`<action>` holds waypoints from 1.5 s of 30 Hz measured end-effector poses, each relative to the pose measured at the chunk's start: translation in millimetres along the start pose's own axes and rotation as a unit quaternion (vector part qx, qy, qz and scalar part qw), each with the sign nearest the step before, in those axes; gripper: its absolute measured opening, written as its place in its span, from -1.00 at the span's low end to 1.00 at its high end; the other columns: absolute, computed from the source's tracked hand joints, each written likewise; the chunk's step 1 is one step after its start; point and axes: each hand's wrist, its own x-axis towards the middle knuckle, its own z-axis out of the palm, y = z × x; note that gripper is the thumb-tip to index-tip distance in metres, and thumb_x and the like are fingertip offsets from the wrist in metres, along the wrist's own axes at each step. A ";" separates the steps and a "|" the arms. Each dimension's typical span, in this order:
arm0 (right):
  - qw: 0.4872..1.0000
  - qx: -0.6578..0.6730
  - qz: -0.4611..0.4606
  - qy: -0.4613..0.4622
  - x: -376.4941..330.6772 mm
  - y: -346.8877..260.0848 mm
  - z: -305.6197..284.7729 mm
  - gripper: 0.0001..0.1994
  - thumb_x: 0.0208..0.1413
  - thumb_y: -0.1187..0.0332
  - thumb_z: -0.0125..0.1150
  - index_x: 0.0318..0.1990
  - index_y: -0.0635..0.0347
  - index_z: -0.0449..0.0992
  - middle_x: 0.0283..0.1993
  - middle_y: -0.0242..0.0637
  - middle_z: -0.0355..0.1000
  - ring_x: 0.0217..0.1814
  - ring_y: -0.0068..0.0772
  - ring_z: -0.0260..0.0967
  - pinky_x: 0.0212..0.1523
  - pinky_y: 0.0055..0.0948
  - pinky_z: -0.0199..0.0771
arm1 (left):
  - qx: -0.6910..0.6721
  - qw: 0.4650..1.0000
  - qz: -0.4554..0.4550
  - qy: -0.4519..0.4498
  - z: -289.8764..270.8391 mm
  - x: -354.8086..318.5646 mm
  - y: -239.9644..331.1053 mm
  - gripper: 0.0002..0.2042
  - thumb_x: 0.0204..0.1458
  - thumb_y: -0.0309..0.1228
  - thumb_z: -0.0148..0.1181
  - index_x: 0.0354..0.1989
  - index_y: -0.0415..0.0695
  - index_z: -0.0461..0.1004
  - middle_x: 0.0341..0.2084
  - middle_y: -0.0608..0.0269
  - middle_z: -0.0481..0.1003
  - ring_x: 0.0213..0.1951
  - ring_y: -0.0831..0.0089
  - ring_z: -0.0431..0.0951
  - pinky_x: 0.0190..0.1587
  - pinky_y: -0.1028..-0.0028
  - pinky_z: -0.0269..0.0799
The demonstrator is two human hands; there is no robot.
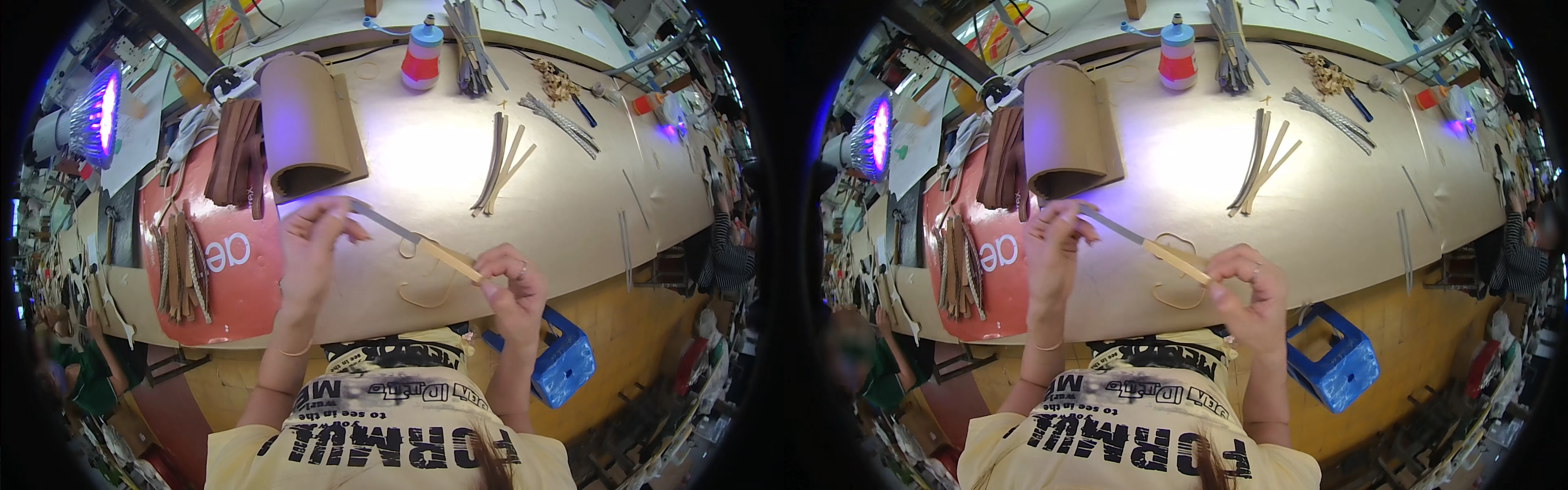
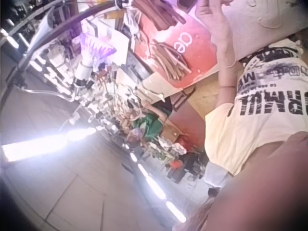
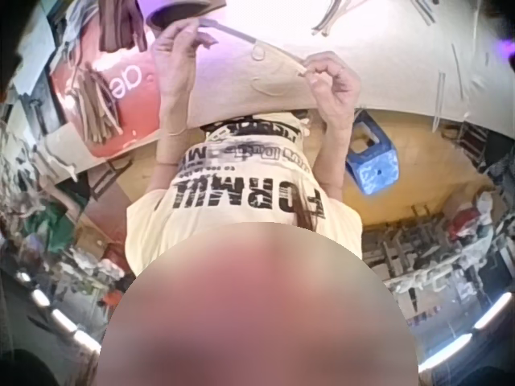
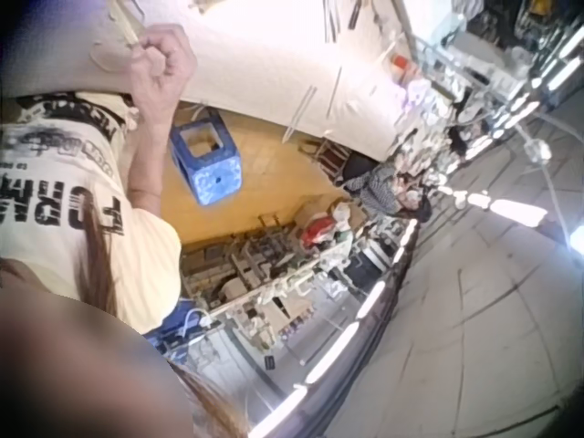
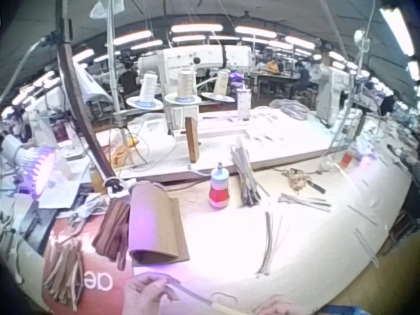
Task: The person repeatedly picks up thin strips of material, bends them into loops, and places them on the table. They also gather and align multiple straight strips, occasionally moving them aside or stacking them. The workspace contains various tools and materials, and other workers are visible in the background.
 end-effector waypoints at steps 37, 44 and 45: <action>0.886 0.383 0.164 -0.203 -41.7 -34.3 -30.9 -0.89 0.22 0.46 0.19 -0.25 0.37 0.52 -0.43 -0.38 0.45 -0.40 -0.62 0.45 -0.36 -0.61 0.44 | 0.166 0.845 0.198 -0.469 91.5 -21.7 24.7 -0.88 -0.11 -0.33 0.42 -0.37 0.21 0.67 0.26 0.02 0.23 0.17 0.14 0.32 0.03 0.27 0.20; 0.963 0.087 0.175 0.188 -110.4 22.8 -97.9 -0.91 0.33 0.40 0.02 -0.17 0.21 0.40 -0.39 -0.40 0.42 -0.56 -0.67 0.34 -0.55 -0.66 0.34 | 0.313 0.866 0.146 -0.362 92.0 -28.1 -13.0 -0.61 -0.04 -0.45 0.34 0.02 -0.06 0.50 0.28 0.02 0.23 0.06 0.21 0.45 0.02 0.33 0.35; 0.946 -0.013 0.204 0.253 -116.1 38.5 -115.2 -0.87 0.36 0.32 0.00 -0.17 0.18 0.39 -0.39 -0.47 0.38 -0.55 -0.75 0.22 -0.53 -0.69 0.21 | 0.327 0.870 0.148 -0.338 87.4 -26.8 -15.4 -0.67 -0.01 -0.49 0.29 -0.02 -0.10 0.51 0.23 0.03 0.29 0.03 0.24 0.48 0.03 0.35 0.38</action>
